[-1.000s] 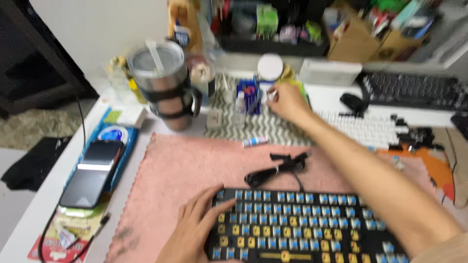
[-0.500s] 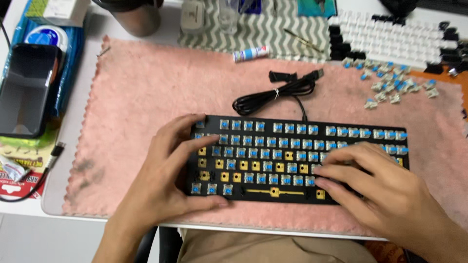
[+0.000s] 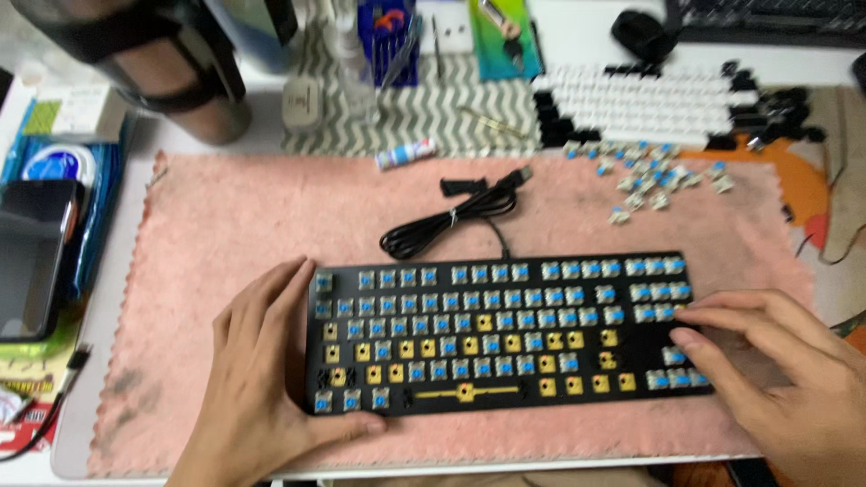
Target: The person assembles a mechanical keyboard by inserting blue switches into the black PCB. They use a metal tool to press switches into place and handle a USB cable. The person also picks up and places down small black components and a screwdriver.
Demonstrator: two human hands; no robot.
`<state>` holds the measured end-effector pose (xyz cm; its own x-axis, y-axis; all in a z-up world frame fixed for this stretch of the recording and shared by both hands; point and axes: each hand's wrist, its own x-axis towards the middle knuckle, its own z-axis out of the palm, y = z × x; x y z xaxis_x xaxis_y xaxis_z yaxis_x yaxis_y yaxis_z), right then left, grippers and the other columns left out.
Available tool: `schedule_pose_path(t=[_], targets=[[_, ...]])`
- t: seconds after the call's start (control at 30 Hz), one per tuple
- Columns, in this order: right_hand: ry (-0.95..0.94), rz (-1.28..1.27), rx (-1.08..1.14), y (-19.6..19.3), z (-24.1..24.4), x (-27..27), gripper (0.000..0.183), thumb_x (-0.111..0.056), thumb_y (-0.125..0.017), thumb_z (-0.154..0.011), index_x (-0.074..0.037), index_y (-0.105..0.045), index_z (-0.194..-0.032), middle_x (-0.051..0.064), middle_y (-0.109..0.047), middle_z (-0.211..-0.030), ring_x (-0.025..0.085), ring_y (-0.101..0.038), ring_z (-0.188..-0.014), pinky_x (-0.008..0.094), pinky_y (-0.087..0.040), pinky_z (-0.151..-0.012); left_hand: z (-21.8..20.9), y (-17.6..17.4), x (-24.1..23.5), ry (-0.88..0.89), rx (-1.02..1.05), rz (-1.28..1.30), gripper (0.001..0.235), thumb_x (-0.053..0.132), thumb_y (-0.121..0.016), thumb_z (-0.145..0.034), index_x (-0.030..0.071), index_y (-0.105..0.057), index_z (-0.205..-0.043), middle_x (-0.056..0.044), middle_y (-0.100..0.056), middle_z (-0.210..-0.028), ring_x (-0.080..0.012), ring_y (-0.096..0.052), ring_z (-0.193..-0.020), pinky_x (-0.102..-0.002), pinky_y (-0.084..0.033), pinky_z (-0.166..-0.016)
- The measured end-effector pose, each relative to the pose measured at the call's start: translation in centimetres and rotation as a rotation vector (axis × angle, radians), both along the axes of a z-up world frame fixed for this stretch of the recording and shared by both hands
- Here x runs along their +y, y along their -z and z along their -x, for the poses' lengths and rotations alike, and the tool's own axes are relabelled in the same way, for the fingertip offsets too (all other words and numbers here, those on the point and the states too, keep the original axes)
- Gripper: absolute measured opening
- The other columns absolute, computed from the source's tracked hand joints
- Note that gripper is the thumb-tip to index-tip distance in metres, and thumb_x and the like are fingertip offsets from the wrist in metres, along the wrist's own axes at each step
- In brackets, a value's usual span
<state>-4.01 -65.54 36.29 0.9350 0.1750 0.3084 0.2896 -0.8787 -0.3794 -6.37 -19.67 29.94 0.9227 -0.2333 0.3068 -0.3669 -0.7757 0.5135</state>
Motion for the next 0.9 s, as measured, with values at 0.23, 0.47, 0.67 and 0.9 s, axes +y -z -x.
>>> schedule_pose_path(t=[0.23,0.47,0.67,0.9], targets=[[-0.129,-0.009,0.069,-2.9,-6.8,2.3,0.018,-0.026,-0.083,-0.1,-0.021,-0.09,-0.115,-0.004,-0.089,-0.121,0.012,-0.078,-0.118,0.031,-0.054,-0.102,-0.1,1.0,0.8,0.045,0.153,0.143,0.159,0.067,-0.109,-0.058,0.005,-0.028,-0.18,-0.019,-0.042,-0.183,-0.0404,-0.033,-0.174,-0.057,-0.025,-0.136],[-0.28,0.046,0.131,0.5,-22.3,9.0,0.026,-0.027,-0.074,-0.11,-0.014,-0.089,-0.127,0.005,-0.089,-0.127,0.025,-0.08,-0.116,0.046,-0.056,-0.111,0.1,0.7,0.8,0.031,0.188,0.253,0.16,0.06,-0.115,-0.055,0.01,-0.03,-0.181,-0.019,-0.04,-0.18,-0.0373,-0.038,-0.17,-0.054,-0.031,-0.136],[-0.289,0.162,0.304,2.1,-26.6,14.7,0.03,-0.01,-0.08,-0.109,-0.005,-0.081,-0.139,0.02,-0.084,-0.134,0.035,-0.085,-0.108,0.058,-0.066,-0.11,0.4,-0.5,0.4,0.133,0.086,0.369,0.141,0.053,-0.109,-0.067,0.005,-0.032,-0.176,-0.027,-0.04,-0.177,-0.0428,-0.044,-0.17,-0.055,-0.038,-0.14],[-0.42,0.535,0.003,6.5,-30.2,12.8,0.051,-0.015,-0.076,-0.093,-0.018,-0.084,-0.143,0.013,-0.087,-0.112,0.048,-0.081,-0.108,0.063,-0.064,-0.087,0.7,-0.3,0.7,0.164,0.08,0.375,0.133,0.052,-0.106,-0.075,0.008,-0.03,-0.176,-0.031,-0.035,-0.178,-0.0473,-0.042,-0.173,-0.062,-0.041,-0.143]])
